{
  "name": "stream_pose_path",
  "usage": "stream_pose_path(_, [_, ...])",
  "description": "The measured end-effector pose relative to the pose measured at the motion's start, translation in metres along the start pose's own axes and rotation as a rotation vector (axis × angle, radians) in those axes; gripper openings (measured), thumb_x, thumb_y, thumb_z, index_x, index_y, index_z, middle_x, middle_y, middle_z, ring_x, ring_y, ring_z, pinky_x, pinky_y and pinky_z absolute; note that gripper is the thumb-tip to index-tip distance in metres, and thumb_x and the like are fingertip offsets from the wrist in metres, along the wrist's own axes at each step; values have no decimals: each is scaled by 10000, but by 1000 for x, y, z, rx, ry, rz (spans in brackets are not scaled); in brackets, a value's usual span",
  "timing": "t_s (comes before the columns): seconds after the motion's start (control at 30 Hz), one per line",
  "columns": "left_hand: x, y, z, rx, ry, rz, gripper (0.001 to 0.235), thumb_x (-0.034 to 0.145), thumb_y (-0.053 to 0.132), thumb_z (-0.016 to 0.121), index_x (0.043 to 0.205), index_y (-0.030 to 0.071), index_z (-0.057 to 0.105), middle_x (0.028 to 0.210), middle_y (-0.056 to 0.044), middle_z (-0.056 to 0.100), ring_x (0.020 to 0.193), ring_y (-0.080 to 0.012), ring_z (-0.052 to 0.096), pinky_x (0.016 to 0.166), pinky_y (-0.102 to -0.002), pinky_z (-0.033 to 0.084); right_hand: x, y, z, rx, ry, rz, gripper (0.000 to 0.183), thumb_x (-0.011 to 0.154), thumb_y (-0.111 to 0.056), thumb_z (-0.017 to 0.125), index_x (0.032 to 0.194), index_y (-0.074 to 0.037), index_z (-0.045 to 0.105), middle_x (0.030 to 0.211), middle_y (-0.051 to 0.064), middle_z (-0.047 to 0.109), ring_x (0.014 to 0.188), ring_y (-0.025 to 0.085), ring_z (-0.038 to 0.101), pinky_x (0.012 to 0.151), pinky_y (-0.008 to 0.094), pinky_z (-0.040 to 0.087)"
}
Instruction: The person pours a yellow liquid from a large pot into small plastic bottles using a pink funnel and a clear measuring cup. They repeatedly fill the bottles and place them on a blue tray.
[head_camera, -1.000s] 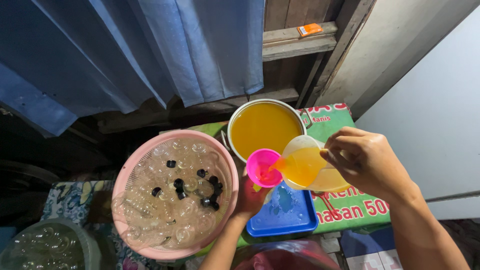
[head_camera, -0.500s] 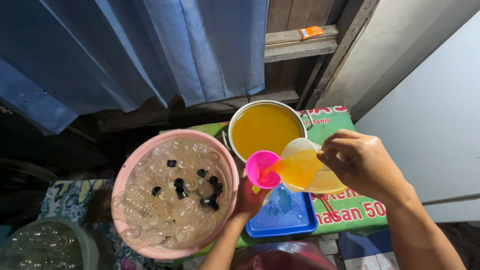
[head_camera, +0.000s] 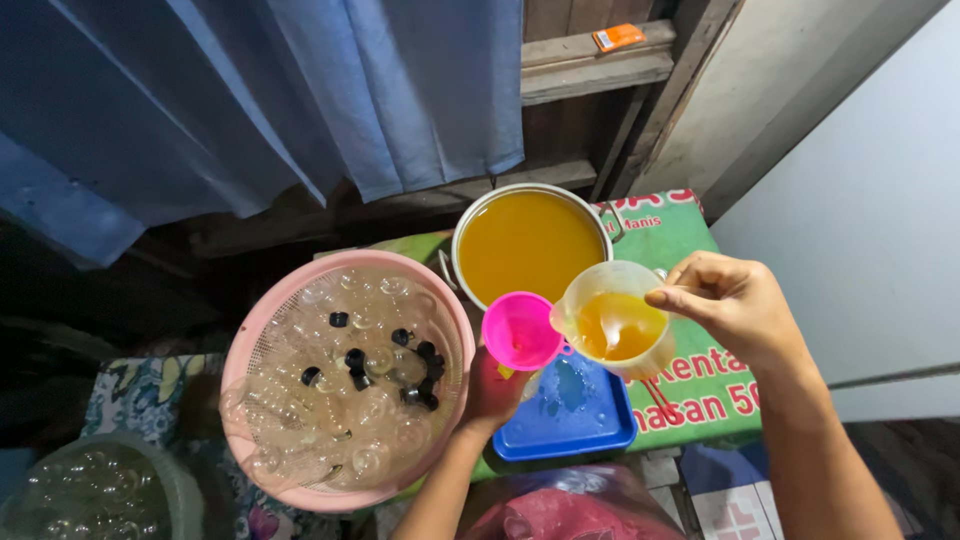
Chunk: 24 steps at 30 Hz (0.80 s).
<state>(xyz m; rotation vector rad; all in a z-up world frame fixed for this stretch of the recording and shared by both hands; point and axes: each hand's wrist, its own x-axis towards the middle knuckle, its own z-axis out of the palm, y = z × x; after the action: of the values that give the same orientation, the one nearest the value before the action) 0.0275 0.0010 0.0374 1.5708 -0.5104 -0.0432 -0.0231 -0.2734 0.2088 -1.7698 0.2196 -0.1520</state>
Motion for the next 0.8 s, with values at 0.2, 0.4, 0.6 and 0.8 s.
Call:
stream_pose_path(0.2, [-4,-21,1,31,83,-24,270,909,110,718,1162,24,684,1099,-134,754,1048,-256,725,904,-358,554,-3,118,-17,79,115,126,315,867,-125,792,643,-9,604,672,-15,567,588,49,437,517,237,312])
stream_pose_path(0.4, [-10,-45,7,159,131,15,310,869,91,745,1162,17,677,1125,-159,725,1065,-295,709,903,-380,546,-8,280,12,175,213,379,240,812,-142,726,618,-76,600,576,-14,531,500,86,489,476,276,448])
stream_pose_path(0.6, [-12,-54,9,182,112,0,321,826,56,757,1136,18,687,1102,-164,730,1042,-299,717,889,-378,556,-27,384,59,-278,248,263,282,866,-142,699,651,-41,548,594,35,522,574,111,486,536,319,432])
stream_pose_path(0.8, [-12,-40,10,115,120,-28,315,838,51,747,1144,14,680,1087,-155,742,1030,-275,729,875,-359,561,-43,408,86,-185,186,252,295,888,-193,649,682,-20,528,653,54,541,584,154,583,549,364,503])
